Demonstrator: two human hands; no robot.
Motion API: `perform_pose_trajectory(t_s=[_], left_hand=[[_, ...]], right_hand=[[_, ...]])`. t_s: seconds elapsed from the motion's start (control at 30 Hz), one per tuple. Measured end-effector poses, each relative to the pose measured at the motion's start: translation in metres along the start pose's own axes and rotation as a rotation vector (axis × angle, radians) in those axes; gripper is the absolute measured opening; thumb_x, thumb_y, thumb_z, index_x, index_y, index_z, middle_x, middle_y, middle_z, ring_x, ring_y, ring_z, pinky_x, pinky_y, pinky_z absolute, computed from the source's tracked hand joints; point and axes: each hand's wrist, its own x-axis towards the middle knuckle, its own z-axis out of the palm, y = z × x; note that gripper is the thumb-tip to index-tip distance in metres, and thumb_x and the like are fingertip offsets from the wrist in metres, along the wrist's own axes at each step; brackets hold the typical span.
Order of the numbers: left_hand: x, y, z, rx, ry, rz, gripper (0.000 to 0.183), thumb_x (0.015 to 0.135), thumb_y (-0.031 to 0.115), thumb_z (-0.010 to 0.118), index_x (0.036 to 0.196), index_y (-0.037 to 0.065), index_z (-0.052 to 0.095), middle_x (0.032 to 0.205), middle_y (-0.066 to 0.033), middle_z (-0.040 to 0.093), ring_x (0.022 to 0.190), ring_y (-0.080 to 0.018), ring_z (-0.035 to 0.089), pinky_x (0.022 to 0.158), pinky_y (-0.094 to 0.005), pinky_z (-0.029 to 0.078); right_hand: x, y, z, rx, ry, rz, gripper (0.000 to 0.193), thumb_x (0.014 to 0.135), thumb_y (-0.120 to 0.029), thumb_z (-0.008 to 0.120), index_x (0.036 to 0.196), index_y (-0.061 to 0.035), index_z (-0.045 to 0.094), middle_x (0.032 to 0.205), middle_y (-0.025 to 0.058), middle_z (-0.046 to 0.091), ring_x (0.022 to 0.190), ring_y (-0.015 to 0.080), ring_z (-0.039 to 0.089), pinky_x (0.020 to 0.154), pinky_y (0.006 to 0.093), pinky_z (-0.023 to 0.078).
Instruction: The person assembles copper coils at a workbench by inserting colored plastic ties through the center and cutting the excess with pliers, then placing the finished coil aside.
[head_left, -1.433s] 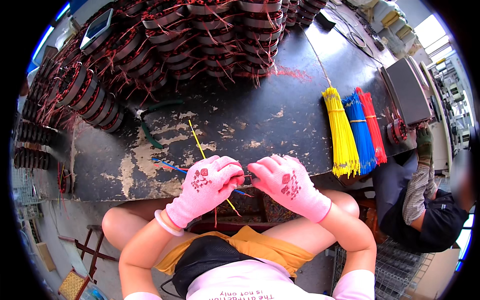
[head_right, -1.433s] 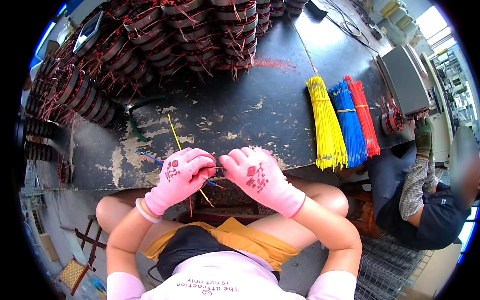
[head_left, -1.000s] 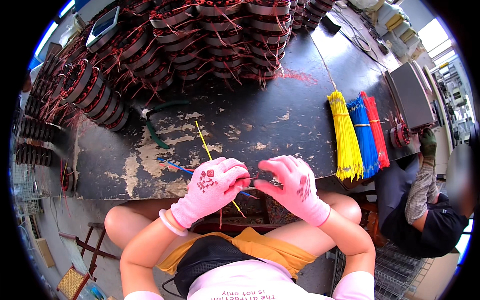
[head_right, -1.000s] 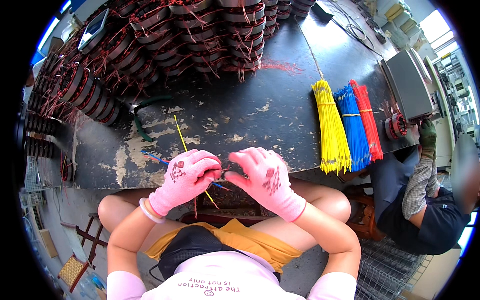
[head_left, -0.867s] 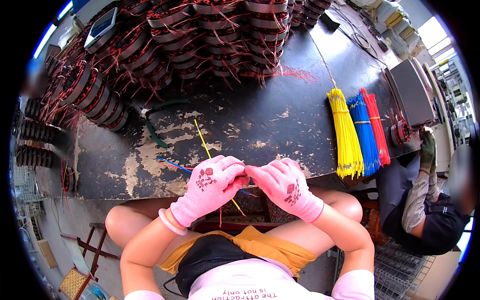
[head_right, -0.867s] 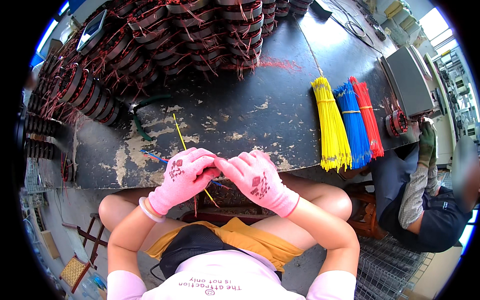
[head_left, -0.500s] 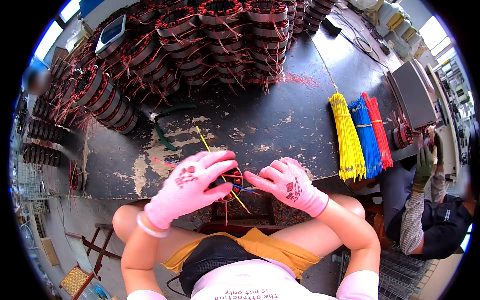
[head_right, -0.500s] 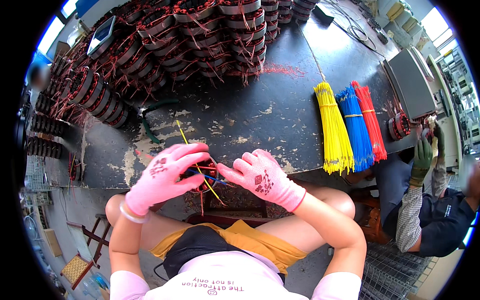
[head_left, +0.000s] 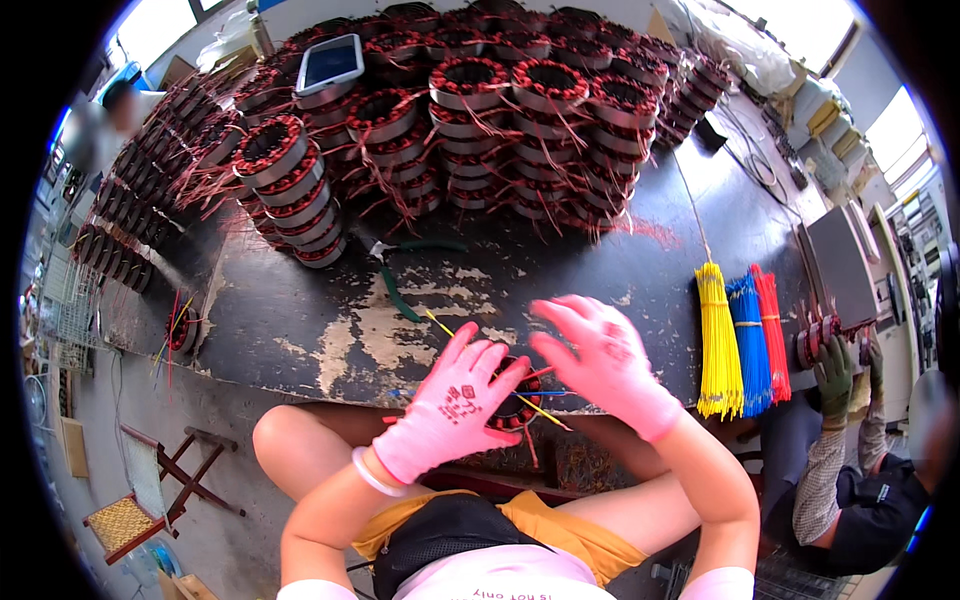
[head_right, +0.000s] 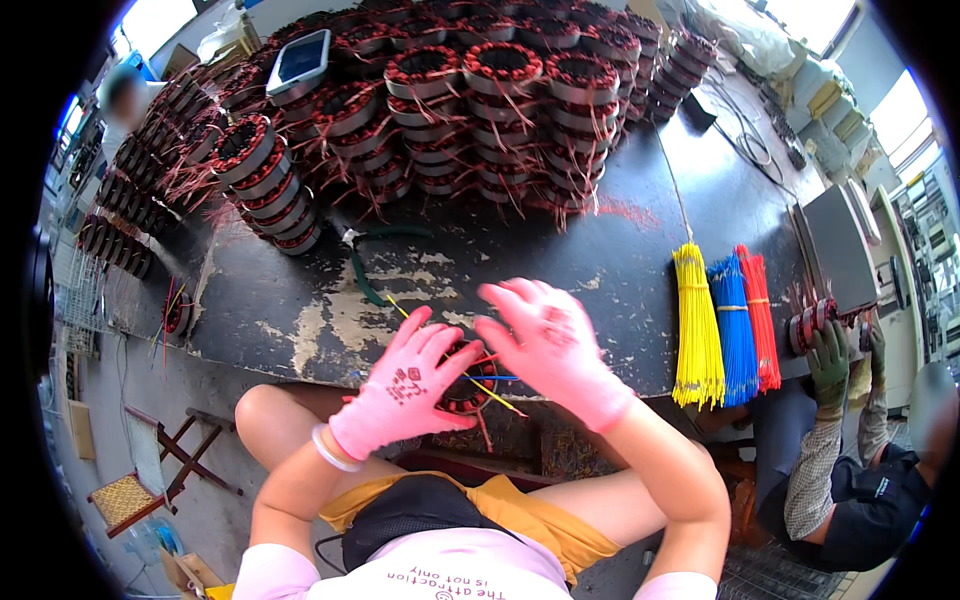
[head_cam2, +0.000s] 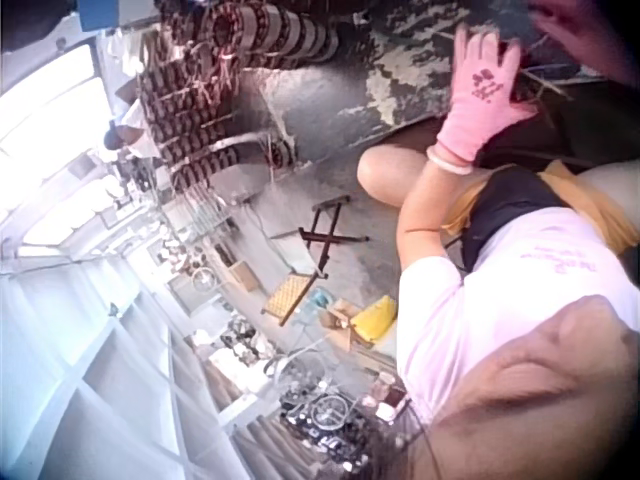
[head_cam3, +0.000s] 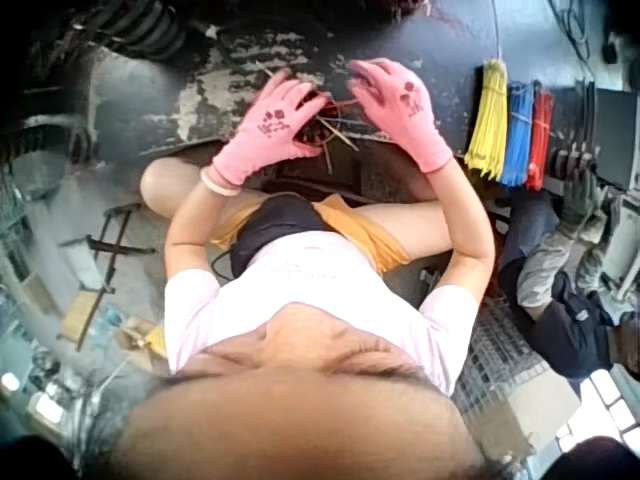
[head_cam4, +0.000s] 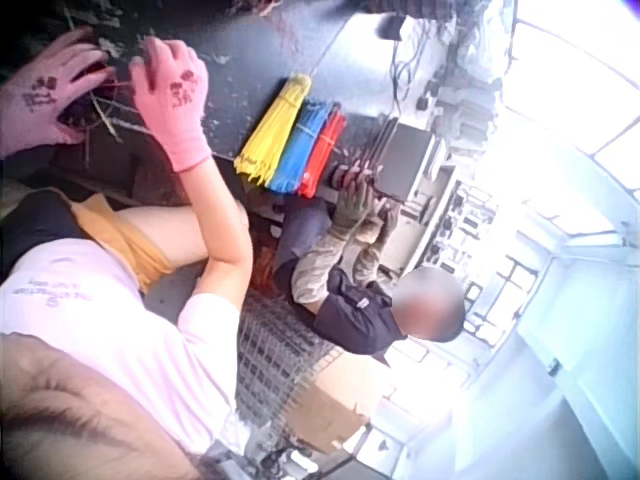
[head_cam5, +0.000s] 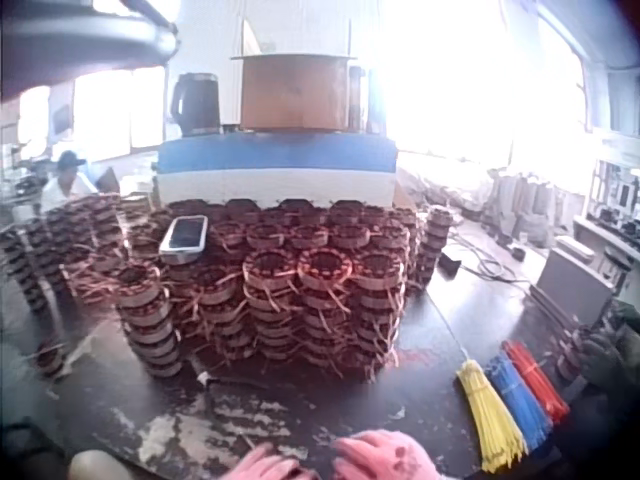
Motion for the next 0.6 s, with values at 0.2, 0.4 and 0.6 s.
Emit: perform_pose_trajectory(t_s=[0.2,0.4,0.6], left_hand=[[-0.005,0.009,0.02,0.029,0.037,-0.086,0.087,0.071,0.06,0.08,0.136,0.006,0.06,0.139,-0.0185,0.052,0.138,-0.0372,0.044,0.124,-0.0572,0.024],[-0.006,-0.005,0.009,0.008,0.051,0.007,0.09,0.072,0.06,0.079,0.141,0.006,0.055,0.141,-0.0178,0.053,0.14,-0.0348,0.044,0.124,-0.0566,0.023],[0.0,-0.024,0.006,-0.046,-0.026,0.096,0.095,0.069,0.061,0.08,0.144,0.008,0.052,0.136,-0.016,0.055,0.135,-0.0344,0.047,0.124,-0.0522,0.025]], right_hand=[[0.133,-0.041,0.112,-0.47,-0.31,0.028,0.09,0.082,-0.074,0.063,0.123,0.0068,0.06,0.125,0.0205,0.059,0.121,0.0357,0.055,0.099,0.0448,0.044],[0.17,-0.057,0.131,-0.524,-0.605,0.223,0.096,0.071,-0.074,0.073,0.127,0.0027,0.061,0.128,0.0172,0.059,0.119,0.0333,0.061,0.098,0.0445,0.05],[0.157,-0.05,0.101,-0.24,-0.454,0.183,0.073,0.079,-0.055,0.071,0.126,0.0,0.063,0.123,0.0154,0.064,0.11,0.0313,0.067,0.094,0.0429,0.055]])
